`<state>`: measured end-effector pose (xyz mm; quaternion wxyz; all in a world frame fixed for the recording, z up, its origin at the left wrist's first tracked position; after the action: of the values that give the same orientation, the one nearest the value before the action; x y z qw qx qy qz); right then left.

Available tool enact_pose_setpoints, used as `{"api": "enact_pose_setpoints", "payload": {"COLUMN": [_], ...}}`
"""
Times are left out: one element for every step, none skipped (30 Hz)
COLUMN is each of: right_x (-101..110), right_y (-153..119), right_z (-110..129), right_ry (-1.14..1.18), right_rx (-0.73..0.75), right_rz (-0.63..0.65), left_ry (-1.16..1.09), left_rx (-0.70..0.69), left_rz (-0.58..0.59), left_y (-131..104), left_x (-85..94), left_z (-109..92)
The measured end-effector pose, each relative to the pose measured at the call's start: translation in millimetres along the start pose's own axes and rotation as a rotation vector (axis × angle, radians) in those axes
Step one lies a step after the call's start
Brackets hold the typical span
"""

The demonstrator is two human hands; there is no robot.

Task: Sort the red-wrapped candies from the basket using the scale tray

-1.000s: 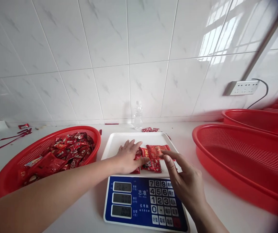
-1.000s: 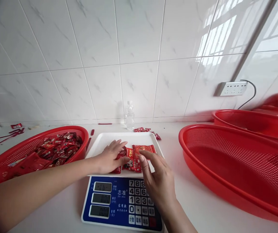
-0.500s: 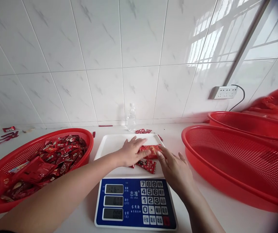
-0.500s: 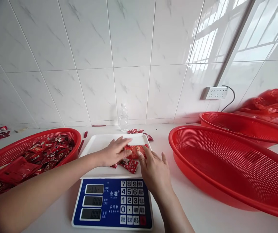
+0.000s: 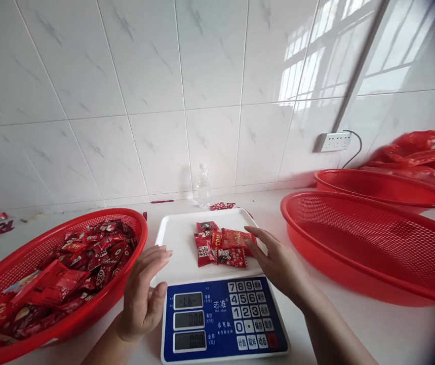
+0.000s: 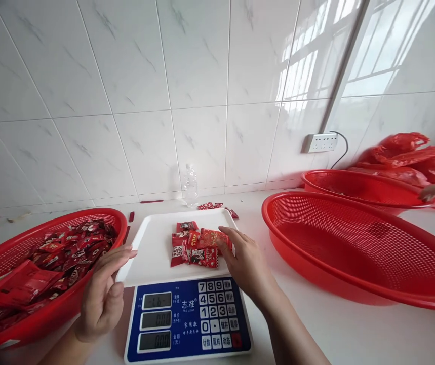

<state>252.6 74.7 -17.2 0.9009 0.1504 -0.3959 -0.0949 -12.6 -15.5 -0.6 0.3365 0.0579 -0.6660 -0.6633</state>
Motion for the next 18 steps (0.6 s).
{"api": "enact_pose_setpoints", "payload": {"right_x": [-2, -3, -5, -6, -7, -9, -10, -11, -12, -12, -13, -13, -12, -12, -13, -13, -13, -12], "right_y": [2, 4, 5, 7, 8, 10, 11, 14, 16, 20, 23, 27, 30, 33, 35, 37, 38, 39], "right_z": [-1, -1, 0, 2, 5, 9, 12, 16, 19, 21, 21, 21, 20, 18, 17, 17, 16, 16], "right_ry": [-0.034, -0.072, -0.115, -0.157, -0.194, -0.223, -0.242, -0.253, -0.261, -0.270, -0.283, -0.297, -0.309, -0.317, -0.317, -0.312, -0.303, -0.293], "right_rx": [-0.002, 0.002, 0.015, 0.033, 0.054, 0.075, 0.096, 0.111, 0.117, 0.113, 0.099, 0.078, 0.054, 0.034, 0.020, 0.014, 0.015, 0.018], "right_rz": [0.056, 0.113, 0.170, 0.224, 0.274, 0.317, 0.352, 0.381, 0.403, 0.414, 0.416, 0.405, 0.387, 0.366, 0.344, 0.320, 0.293, 0.257], "left_ry": [-0.012, -0.024, -0.036, -0.045, -0.052, -0.062, -0.076, -0.091, -0.108, -0.122, -0.131, -0.136, -0.136, -0.136, -0.134, -0.133, -0.132, -0.133], "left_rx": [0.012, 0.047, 0.096, 0.146, 0.184, 0.208, 0.219, 0.225, 0.228, 0.232, 0.238, 0.243, 0.246, 0.250, 0.256, 0.264, 0.270, 0.276], "left_rz": [-0.025, -0.062, -0.101, -0.133, -0.157, -0.167, -0.170, -0.168, -0.163, -0.159, -0.153, -0.147, -0.146, -0.147, -0.151, -0.154, -0.157, -0.160], "left_y": [-2, -3, -5, -6, -8, -9, -10, -11, -12, -13, -15, -15, -16, -17, -17, -18, -18, -19], "left_x": [3.0, 6.2, 8.8, 10.3, 10.8, 10.0, 8.5, 6.8, 5.2, 3.9, 3.0, 2.5, 2.5, 2.9, 3.3, 3.6, 3.7, 3.7], "left_z": [2, 5, 9, 13, 16, 18, 19, 19, 18, 18, 18, 18, 18, 18, 18, 19, 19, 20]}}
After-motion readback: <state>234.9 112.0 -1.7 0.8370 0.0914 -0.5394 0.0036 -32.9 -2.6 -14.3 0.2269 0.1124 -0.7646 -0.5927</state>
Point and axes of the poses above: each hand's wrist, its own y-axis towards the middle knuckle, its own x-axis out of the back of the hand, z = x × y, the point moved 7 cm from there along y, towards the middle knuckle, and after that the axes turned 12 degrees about -x, right-handed, at the moved point
